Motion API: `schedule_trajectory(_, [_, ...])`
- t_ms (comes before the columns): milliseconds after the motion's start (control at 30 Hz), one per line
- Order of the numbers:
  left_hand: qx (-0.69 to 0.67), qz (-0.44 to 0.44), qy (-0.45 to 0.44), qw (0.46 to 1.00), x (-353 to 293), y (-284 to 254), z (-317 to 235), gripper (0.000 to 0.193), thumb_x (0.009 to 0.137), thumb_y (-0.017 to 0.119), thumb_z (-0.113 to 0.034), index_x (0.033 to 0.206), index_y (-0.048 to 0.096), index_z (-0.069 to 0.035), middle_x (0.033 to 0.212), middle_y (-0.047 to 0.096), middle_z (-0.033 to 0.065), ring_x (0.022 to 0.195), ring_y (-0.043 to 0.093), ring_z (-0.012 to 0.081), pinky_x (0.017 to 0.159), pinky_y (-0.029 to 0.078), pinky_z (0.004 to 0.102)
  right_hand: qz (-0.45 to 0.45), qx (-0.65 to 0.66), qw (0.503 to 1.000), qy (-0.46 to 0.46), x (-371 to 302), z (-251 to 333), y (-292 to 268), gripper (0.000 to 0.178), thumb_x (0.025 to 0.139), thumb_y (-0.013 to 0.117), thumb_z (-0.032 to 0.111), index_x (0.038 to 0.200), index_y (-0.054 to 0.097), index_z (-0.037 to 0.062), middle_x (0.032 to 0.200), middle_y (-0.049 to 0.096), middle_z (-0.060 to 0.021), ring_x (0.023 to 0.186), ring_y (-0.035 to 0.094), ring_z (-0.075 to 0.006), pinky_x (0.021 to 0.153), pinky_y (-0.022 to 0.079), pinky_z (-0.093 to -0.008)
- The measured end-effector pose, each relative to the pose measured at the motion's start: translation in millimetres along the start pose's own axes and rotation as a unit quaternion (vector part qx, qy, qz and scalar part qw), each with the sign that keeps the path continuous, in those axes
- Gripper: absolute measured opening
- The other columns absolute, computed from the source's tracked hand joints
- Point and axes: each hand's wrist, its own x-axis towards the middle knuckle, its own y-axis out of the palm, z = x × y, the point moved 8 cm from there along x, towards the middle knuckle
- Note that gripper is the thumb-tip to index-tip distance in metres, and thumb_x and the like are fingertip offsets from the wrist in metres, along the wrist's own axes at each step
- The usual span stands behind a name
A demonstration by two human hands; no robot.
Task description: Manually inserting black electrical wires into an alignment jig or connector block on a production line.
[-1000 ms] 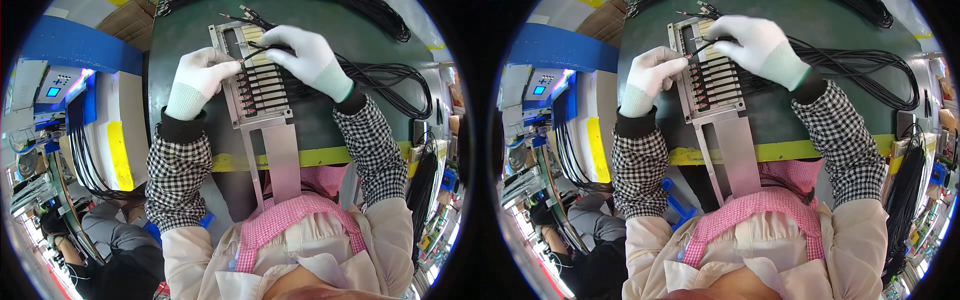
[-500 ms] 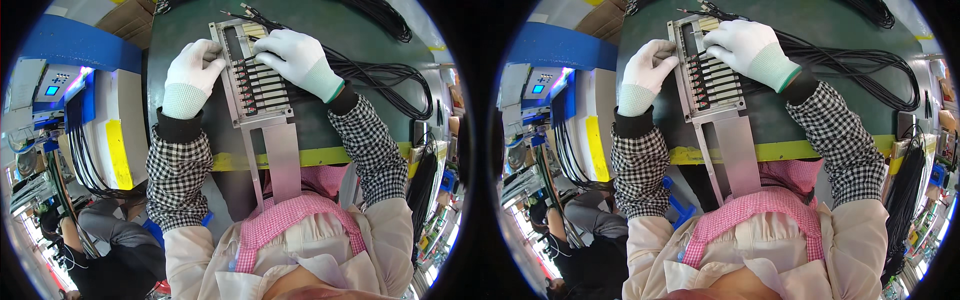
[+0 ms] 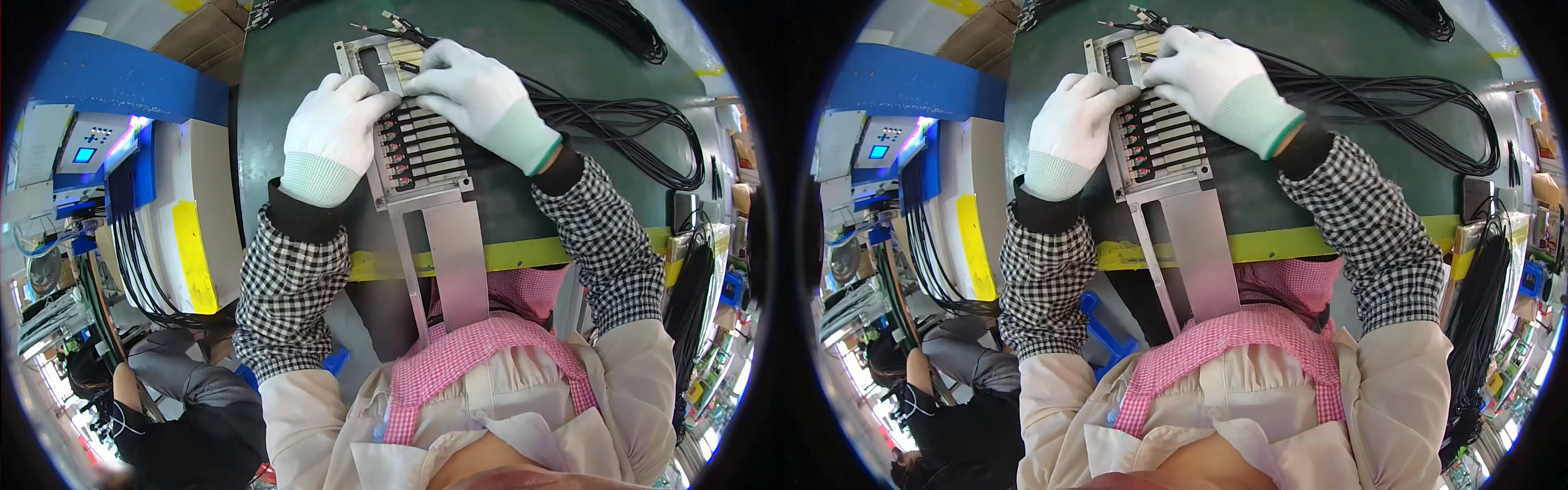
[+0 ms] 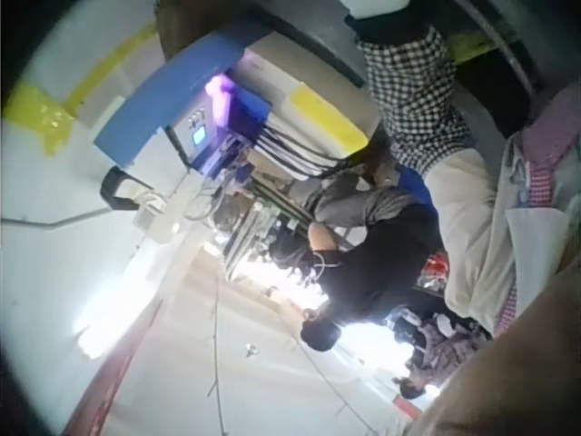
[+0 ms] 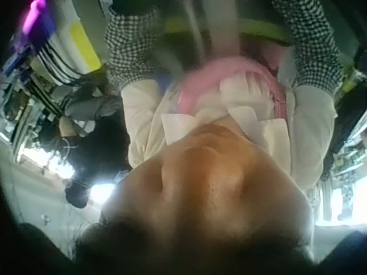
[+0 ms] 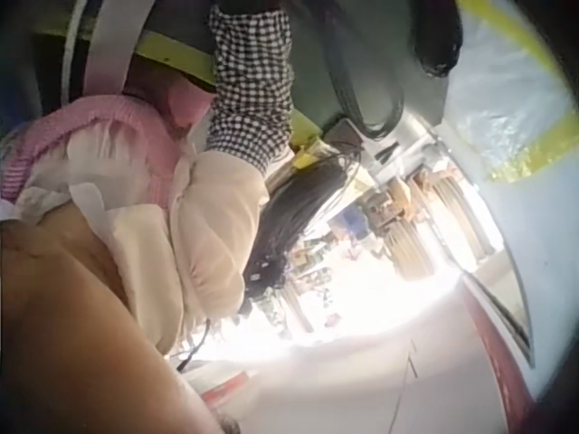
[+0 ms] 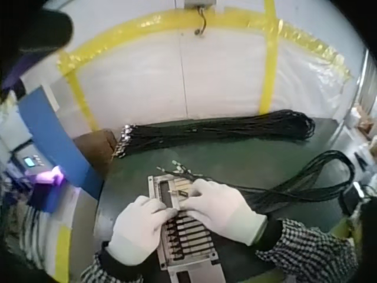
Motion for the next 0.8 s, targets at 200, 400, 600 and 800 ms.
schedule_trajectory(200, [0.053,0.009,0.001,0.999,1.4,2.9,-6.4,0.025,0.080,0.060,-0.011,0.100,0.072,-0.017,0.097,0.062,0.0010,0.089,0.057,0.0228,0.073,0.050,0.0337,0.034,-0.168,0.984,-0.048,-18.1,-6.8,-3.2,0.022,0.081,0.065,0.021,0.102,0.068,0.0151,0.106,0.060,0.0004,0.085,0.057,-0.0188,0.079,0.046,-0.0302])
schedule_trajectory(400, [-0.007,-0.017,-0.071,0.997,14.7,13.9,9.5,0.022,0.082,0.061,-0.013,0.101,0.070,-0.018,0.098,0.061,0.0014,0.090,0.057,0.0240,0.074,0.050,0.0370,0.010,-0.237,0.968,-0.081,-20.3,10.8,-2.3,0.028,0.081,0.064,0.022,0.108,0.068,0.0148,0.103,0.060,-0.0005,0.089,0.055,-0.0198,0.084,0.045,-0.0315])
schedule_trajectory(600, [0.054,-0.093,-0.118,0.987,24.2,20.3,22.8,0.019,0.084,0.062,-0.018,0.102,0.068,-0.018,0.098,0.061,0.0018,0.086,0.057,0.0250,0.075,0.050,0.0386,-0.038,-0.112,0.993,-0.018,-11.7,-6.1,-4.0,0.024,0.083,0.064,0.023,0.106,0.067,0.0163,0.099,0.061,-0.0012,0.089,0.057,-0.0210,0.083,0.045,-0.0329])
schedule_trajectory(800, [0.055,-0.149,-0.037,0.987,27.3,-2.3,6.2,0.015,0.085,0.064,-0.021,0.099,0.066,-0.017,0.096,0.060,0.0012,0.083,0.056,0.0244,0.076,0.048,0.0369,-0.051,0.115,0.990,0.066,7.8,-26.5,3.4,0.021,0.083,0.065,0.029,0.101,0.069,0.0181,0.093,0.063,-0.0019,0.083,0.061,-0.0214,0.078,0.049,-0.0336])
